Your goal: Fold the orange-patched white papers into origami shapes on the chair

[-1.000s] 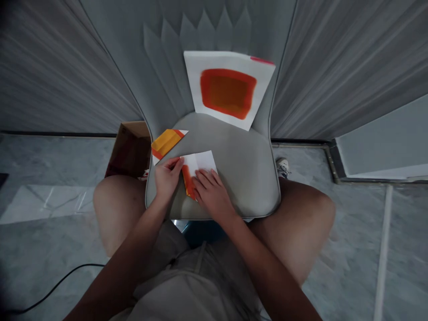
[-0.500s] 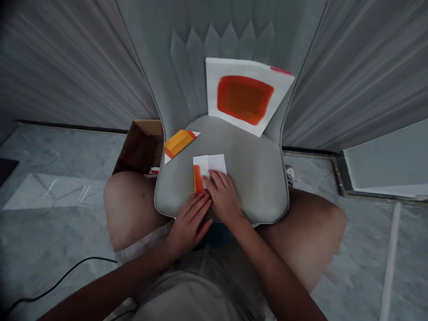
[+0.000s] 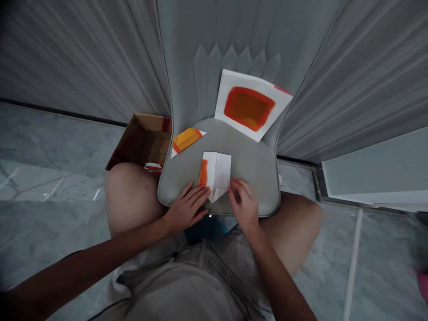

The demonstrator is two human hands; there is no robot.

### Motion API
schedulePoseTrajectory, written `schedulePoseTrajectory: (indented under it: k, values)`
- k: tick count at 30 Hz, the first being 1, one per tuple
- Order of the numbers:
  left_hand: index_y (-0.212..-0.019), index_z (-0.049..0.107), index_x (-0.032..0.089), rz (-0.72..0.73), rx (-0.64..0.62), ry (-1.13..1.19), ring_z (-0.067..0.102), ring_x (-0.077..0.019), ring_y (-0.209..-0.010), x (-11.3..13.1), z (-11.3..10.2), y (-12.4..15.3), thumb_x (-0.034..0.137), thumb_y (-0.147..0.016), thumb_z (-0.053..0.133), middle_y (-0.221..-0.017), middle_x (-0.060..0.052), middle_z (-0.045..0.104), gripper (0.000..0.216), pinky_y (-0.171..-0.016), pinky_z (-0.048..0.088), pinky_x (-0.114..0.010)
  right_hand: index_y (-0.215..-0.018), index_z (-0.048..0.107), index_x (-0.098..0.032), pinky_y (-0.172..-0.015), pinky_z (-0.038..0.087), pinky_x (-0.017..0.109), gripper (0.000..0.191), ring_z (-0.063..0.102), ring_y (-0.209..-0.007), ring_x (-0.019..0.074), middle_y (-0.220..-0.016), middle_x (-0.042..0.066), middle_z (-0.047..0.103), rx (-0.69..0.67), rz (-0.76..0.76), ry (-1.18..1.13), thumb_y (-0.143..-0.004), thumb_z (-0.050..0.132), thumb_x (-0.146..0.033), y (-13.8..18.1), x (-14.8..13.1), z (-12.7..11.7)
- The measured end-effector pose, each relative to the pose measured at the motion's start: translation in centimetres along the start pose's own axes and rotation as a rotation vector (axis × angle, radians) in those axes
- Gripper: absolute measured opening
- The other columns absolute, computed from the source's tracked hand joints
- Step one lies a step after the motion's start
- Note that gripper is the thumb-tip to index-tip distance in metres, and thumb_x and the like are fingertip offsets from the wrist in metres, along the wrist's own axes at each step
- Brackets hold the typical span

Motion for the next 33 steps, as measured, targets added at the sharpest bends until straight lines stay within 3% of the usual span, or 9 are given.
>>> schedulePoseTrajectory:
  k: [2,6,12,16,18,24,28,33]
  values:
    - [-0.158,0.045,0.012,0.037,0.062,0.042,0.052,-0.0278,-0.146,-0.4,-0.4,0.0,0.031,-0.104,0.053,-0.151,-0.015,0.061,0.057,-0.128,0.033,-0.055,-0.121,0.074,-0.024,-0.100,0.061,0.045,0.024,0.070,-0.113,0.0249,-0.119,0.011,0.075,-0.081,-0.101,0.025,-0.102,0.062,-0.028,2.0,-0.7,1.1]
    - [-0.158,0.046,0.016,0.013,0.193,0.068,0.052,-0.0251,-0.146,0.8,-0.9,0.2,0.018,-0.101,0.052,-0.149,-0.013,0.063,0.057,-0.127,0.040,-0.049,-0.137,0.068,-0.024,-0.116,0.050,0.058,0.036,0.059,-0.137,0.0293,-0.140,0.013,0.069,-0.172,-0.173,0.156,-0.103,0.054,-0.022,5.1,-1.8,3.5]
    - [-0.159,0.045,0.012,-0.072,0.063,0.013,0.040,-0.0308,-0.155,2.9,0.2,0.7,0.033,-0.103,0.052,-0.159,-0.014,0.053,0.060,-0.129,0.033,-0.053,-0.159,0.045,-0.018,-0.122,0.039,0.068,0.055,0.041,-0.154,0.0334,-0.160,0.019,0.051,-0.220,-0.050,0.225,-0.104,0.044,-0.019,7.2,-3.1,5.3]
    - [-0.158,0.046,0.013,-0.078,0.056,0.008,0.041,-0.0292,-0.154,2.6,0.2,1.0,0.032,-0.104,0.050,-0.160,-0.014,0.052,0.058,-0.130,0.031,-0.054,-0.167,0.028,-0.019,-0.120,0.041,0.069,0.066,0.038,-0.156,0.0340,-0.164,0.021,0.044,-0.200,-0.009,0.236,-0.102,0.041,-0.016,8.3,-4.6,5.6]
    - [-0.156,0.048,0.012,-0.099,0.073,0.002,0.044,-0.0285,-0.153,2.4,0.1,1.1,0.031,-0.105,0.049,-0.158,-0.014,0.054,0.055,-0.130,0.031,-0.054,-0.167,0.027,-0.021,-0.119,0.045,0.066,0.065,0.038,-0.156,0.0329,-0.164,0.020,0.044,-0.171,-0.005,0.212,-0.103,0.041,-0.016,8.5,-5.4,5.3]
    - [-0.156,0.049,0.012,-0.104,0.055,-0.058,0.036,-0.0313,-0.157,2.7,0.9,1.6,0.035,-0.104,0.051,-0.164,-0.013,0.047,0.058,-0.131,0.024,-0.058,-0.153,0.051,-0.023,-0.117,0.049,0.058,0.048,0.041,-0.154,0.0298,-0.162,0.017,0.046,-0.075,-0.061,0.130,-0.106,0.043,-0.019,5.0,-5.4,2.8]
    - [-0.153,0.052,0.008,-0.108,0.062,-0.080,0.039,-0.0339,-0.155,2.9,1.6,1.7,0.041,-0.104,0.050,-0.161,-0.017,0.049,0.060,-0.131,0.022,-0.060,-0.151,0.055,-0.019,-0.123,0.044,0.054,0.045,0.047,-0.150,0.0265,-0.153,0.015,0.059,-0.327,-0.264,0.135,-0.109,0.042,-0.027,0.2,-3.6,3.5]
    - [-0.151,0.056,0.011,-0.115,0.084,-0.089,0.045,-0.0353,-0.150,2.9,1.6,1.7,0.037,-0.103,0.051,-0.157,-0.017,0.055,0.055,-0.128,0.028,-0.061,-0.149,0.058,-0.014,-0.125,0.040,0.054,0.050,0.047,-0.151,0.0266,-0.153,0.015,0.059,-0.582,-0.419,0.166,-0.110,0.038,-0.038,-3.5,-1.7,5.4]
Point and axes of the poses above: each hand's wrist, its own y-axis away from the middle knuckle, its own z-axis out of the palm, x = y × z, the point moved 3 cm from there along -y, towards the middle knuckle
